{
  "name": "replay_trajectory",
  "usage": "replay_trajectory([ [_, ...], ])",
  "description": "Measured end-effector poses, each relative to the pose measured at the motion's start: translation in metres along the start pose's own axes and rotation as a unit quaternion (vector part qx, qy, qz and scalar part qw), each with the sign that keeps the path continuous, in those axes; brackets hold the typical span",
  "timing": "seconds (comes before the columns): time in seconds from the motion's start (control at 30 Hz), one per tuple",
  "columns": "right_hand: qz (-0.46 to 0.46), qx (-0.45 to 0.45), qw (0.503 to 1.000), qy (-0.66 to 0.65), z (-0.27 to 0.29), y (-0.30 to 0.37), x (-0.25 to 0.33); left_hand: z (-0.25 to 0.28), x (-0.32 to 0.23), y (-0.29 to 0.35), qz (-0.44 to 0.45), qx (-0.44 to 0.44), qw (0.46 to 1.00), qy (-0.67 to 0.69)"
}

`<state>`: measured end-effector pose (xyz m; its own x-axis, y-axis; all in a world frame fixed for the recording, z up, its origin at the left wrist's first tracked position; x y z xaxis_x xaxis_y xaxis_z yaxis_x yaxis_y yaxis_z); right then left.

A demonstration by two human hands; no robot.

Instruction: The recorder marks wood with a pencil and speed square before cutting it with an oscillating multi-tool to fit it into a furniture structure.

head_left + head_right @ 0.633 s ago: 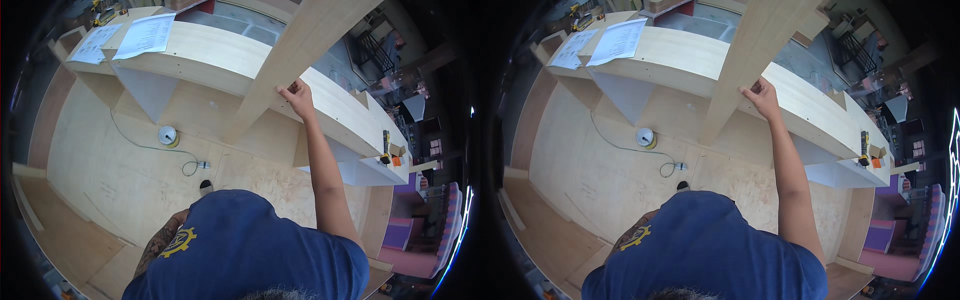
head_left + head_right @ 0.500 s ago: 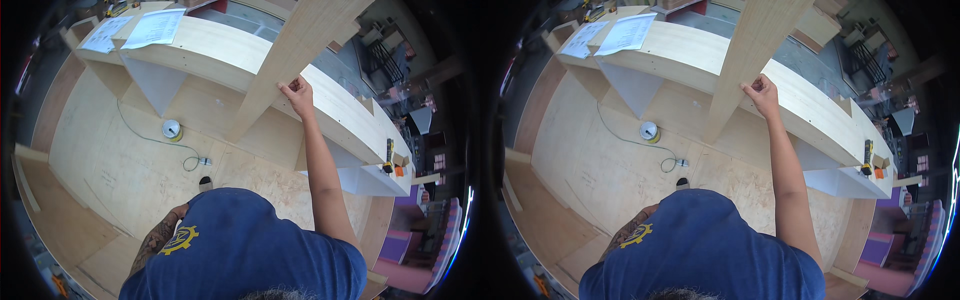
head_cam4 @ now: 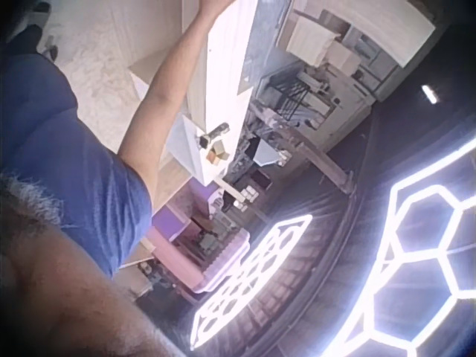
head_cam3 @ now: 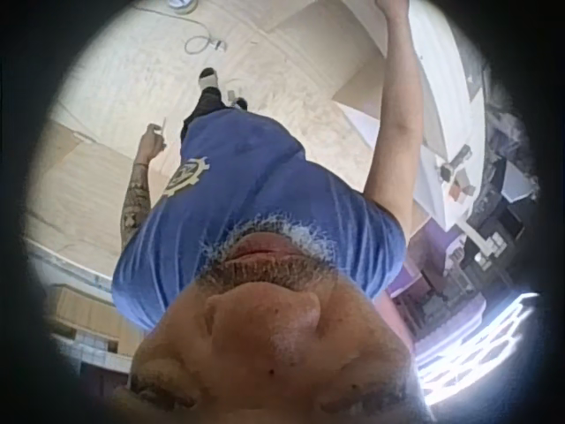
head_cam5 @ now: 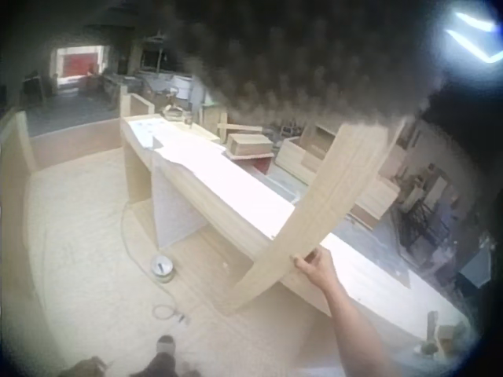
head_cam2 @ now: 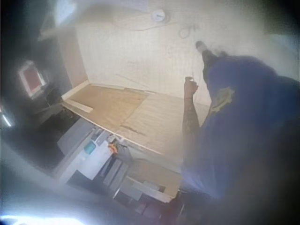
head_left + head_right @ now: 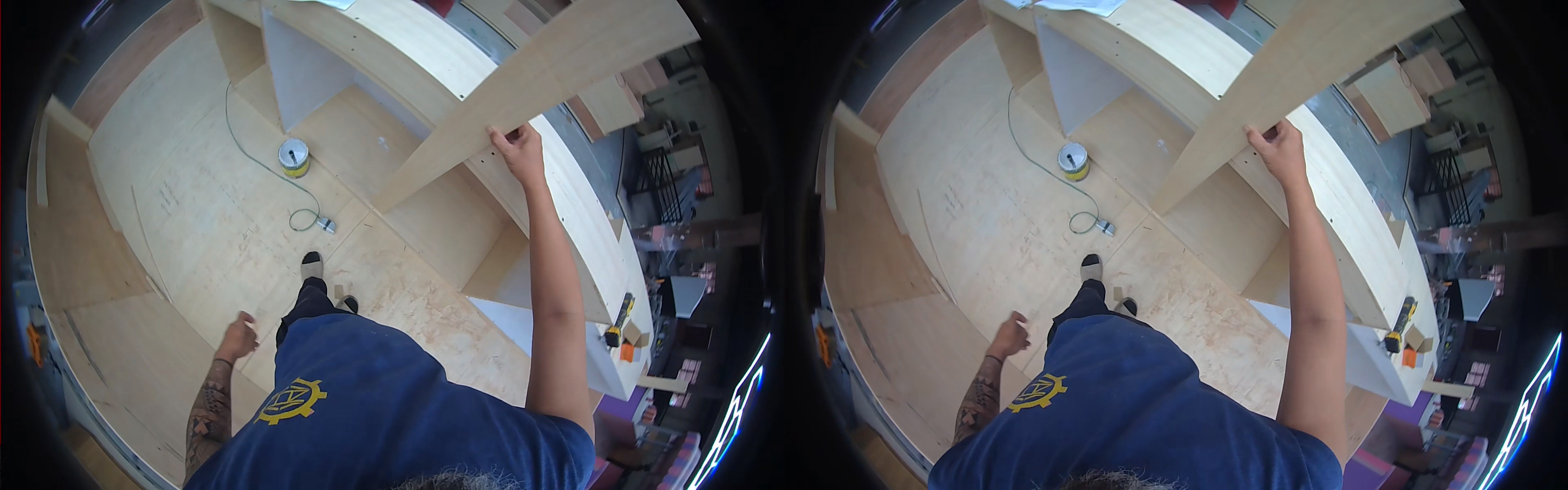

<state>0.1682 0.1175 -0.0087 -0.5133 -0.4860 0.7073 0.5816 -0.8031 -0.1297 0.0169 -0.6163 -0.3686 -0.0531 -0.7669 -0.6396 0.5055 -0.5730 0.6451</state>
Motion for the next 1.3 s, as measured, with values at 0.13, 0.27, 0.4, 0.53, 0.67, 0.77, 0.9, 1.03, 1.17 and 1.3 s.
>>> replay_trajectory([
  [0.13, 0.034, -0.016, 0.999, -0.037, -0.008, 0.003, -0.004, 0.022, 0.044, -0.007, 0.053, -0.123, 0.991, 0.001],
  [0.27, 0.033, -0.042, 0.998, -0.030, 0.001, 0.010, -0.004, -0.017, -0.040, -0.070, -0.032, -0.188, 0.923, 0.333],
  [0.4, 0.039, -0.057, 0.998, -0.007, -0.012, 0.003, 0.004, -0.064, -0.146, -0.158, -0.133, -0.073, 0.890, 0.431],
  [0.53, 0.049, -0.104, 0.992, 0.049, 0.005, 0.013, 0.003, -0.083, -0.363, -0.205, -0.304, 0.017, 0.899, 0.316],
  [0.67, 0.071, -0.115, 0.989, 0.052, -0.004, 0.016, 0.015, -0.076, -0.492, -0.247, -0.372, 0.027, 0.903, 0.214],
  [0.77, 0.076, -0.132, 0.986, 0.063, -0.006, 0.019, 0.014, -0.087, -0.542, -0.266, -0.353, 0.092, 0.903, 0.228],
  [0.9, 0.066, -0.157, 0.982, 0.083, 0.000, 0.024, 0.007, -0.109, -0.572, -0.274, -0.359, 0.122, 0.883, 0.276],
  [1.03, 0.073, -0.170, 0.977, 0.107, 0.003, 0.025, 0.010, -0.125, -0.570, -0.289, -0.368, 0.152, 0.878, 0.267],
  [1.17, 0.066, -0.162, 0.979, 0.101, -0.004, 0.021, 0.012, -0.125, -0.567, -0.303, -0.396, 0.129, 0.855, 0.309],
  [1.3, 0.038, -0.171, 0.981, 0.088, 0.003, 0.021, 0.007, -0.127, -0.571, -0.297, -0.397, 0.119, 0.851, 0.324],
])
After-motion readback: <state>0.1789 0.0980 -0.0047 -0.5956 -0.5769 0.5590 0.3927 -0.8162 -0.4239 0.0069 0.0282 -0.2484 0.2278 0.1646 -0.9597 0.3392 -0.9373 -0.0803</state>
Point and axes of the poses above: each hand's wrist, its own y-axis away from the middle knuckle, its own z-axis out of the back of the hand, x = y × z, the point moved 8 cm from there along -y, towards the middle knuckle, and after that the axes turned 11 degrees about -z, right-handed, at the moved point
